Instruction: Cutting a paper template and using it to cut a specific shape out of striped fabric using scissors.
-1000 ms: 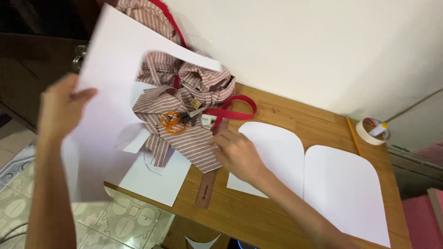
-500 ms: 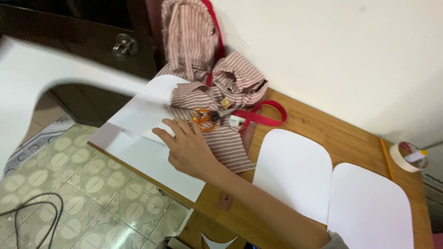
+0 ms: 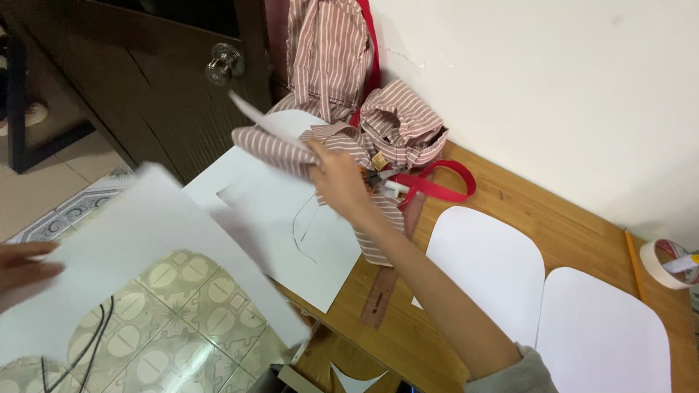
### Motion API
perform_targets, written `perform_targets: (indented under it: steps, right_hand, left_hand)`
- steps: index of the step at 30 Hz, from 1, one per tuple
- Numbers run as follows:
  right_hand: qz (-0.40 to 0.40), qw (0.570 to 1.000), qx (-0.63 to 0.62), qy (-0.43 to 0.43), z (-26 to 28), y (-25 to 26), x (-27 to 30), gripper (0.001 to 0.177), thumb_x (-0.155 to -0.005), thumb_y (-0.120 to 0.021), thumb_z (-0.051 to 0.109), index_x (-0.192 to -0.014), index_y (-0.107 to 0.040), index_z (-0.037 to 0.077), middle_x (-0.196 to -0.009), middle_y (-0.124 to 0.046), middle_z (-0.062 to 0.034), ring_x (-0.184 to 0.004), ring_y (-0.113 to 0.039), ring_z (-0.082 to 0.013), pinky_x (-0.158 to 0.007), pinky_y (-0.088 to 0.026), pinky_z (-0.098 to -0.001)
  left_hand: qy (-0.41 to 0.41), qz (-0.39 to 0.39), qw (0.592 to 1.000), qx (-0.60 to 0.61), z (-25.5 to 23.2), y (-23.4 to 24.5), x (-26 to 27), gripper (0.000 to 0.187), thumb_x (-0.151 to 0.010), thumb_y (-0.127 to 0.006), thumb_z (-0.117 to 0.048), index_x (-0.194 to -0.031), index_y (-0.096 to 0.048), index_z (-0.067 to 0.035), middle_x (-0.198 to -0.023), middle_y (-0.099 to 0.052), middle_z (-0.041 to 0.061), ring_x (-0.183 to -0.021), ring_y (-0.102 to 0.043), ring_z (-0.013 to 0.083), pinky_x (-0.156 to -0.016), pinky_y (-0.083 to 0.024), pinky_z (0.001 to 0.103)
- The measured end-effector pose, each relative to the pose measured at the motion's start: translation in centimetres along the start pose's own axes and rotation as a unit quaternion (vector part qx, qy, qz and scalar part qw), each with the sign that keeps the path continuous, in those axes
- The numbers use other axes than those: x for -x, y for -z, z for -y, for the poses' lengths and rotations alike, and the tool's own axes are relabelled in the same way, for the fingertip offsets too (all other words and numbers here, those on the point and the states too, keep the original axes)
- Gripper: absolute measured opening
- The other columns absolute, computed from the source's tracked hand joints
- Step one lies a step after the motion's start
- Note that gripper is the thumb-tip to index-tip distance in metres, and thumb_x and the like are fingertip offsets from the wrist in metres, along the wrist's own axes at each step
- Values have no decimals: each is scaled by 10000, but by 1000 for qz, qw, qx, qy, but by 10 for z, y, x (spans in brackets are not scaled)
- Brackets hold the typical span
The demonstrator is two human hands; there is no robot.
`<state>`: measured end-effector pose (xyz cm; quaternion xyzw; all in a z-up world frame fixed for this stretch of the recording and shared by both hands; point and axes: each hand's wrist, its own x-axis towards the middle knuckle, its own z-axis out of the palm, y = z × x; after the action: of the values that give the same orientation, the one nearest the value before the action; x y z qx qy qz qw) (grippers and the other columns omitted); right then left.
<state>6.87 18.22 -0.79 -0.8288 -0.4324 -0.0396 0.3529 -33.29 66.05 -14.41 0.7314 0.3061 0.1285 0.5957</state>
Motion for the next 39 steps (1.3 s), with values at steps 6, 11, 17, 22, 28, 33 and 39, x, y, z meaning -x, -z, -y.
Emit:
perform_targets:
  steps: [6, 11, 17, 22, 28, 33, 39]
  right_hand:
    - [-71, 994, -78, -10, -14, 13, -17, 534, -913, -627, -2, -1444, -651, 50, -1009, -820, -174, -729, -740, -271, -665, -580, -370]
    - [-108, 987, -115, -30, -12, 25, -12, 324, -927, -665, 45, -1244, -731, 35, -992, -819, -123, -784, -709, -242, -751, -513, -350]
    - [-102, 988, -116, -25, -10, 27, -12, 409, -954, -703, -4, -1362, -699, 23, -1018, -803, -139, -646, -676, -180, -584, -576, -328]
    - [-93, 993, 44, 52, -5, 30, -14, 455, -994, -561, 14, -1414, -650, 166, -1000, -806, -221, -983, -783, -454, -902, -610, -570]
    - [-93, 991, 72, 62, -18, 44, -34, 438, -996, -561, 45, -1388, -613, 232, -920, -797, -180, -903, -779, -448, -807, -621, -575]
    - [-90, 994, 41, 53, -12, 54, -33, 458, -965, -567, 28, -1382, -623, 209, -861, -773, -220, -863, -765, -477, -788, -608, -567]
    - [-88, 994, 33, 50, -2, 55, -25, 453, -955, -606, 35, -1387, -631, 170, -869, -770, -249, -874, -765, -486, -780, -594, -581]
  left_hand:
    - [154, 105, 975, -124, -148, -100, -36, 376, -1023, -720, -51, -1368, -812, 67, -995, -856, 402, -744, -725, 487, -634, -546, 519]
    - [175, 156, 971, -45, -179, -139, -73, 416, -1053, -591, 4, -1420, -758, 107, -1216, -807, 371, -947, -722, 475, -764, -552, 540]
    - [114, 140, 980, -88, -175, -198, -120, 350, -1052, -690, -144, -1369, -804, -47, -952, -812, 247, -601, -614, 262, -475, -485, 390]
    - [11, 101, 992, -73, -191, -259, -115, 339, -985, -782, -200, -1311, -800, -110, -1029, -785, 230, -848, -769, 341, -684, -653, 519]
    - [-37, 78, 976, -201, -211, -307, -113, 379, -969, -740, -319, -1332, -812, -239, -1205, -768, 189, -1143, -717, 391, -918, -566, 500]
    - [-37, 138, 965, -222, -233, -331, -118, 438, -902, -784, -365, -1303, -807, -188, -1018, -798, 193, -968, -755, 308, -839, -589, 418]
    - [-27, 134, 983, -121, -214, -385, -207, 455, -878, -861, -250, -1303, -788, -107, -1142, -780, 242, -1015, -774, 375, -815, -639, 477]
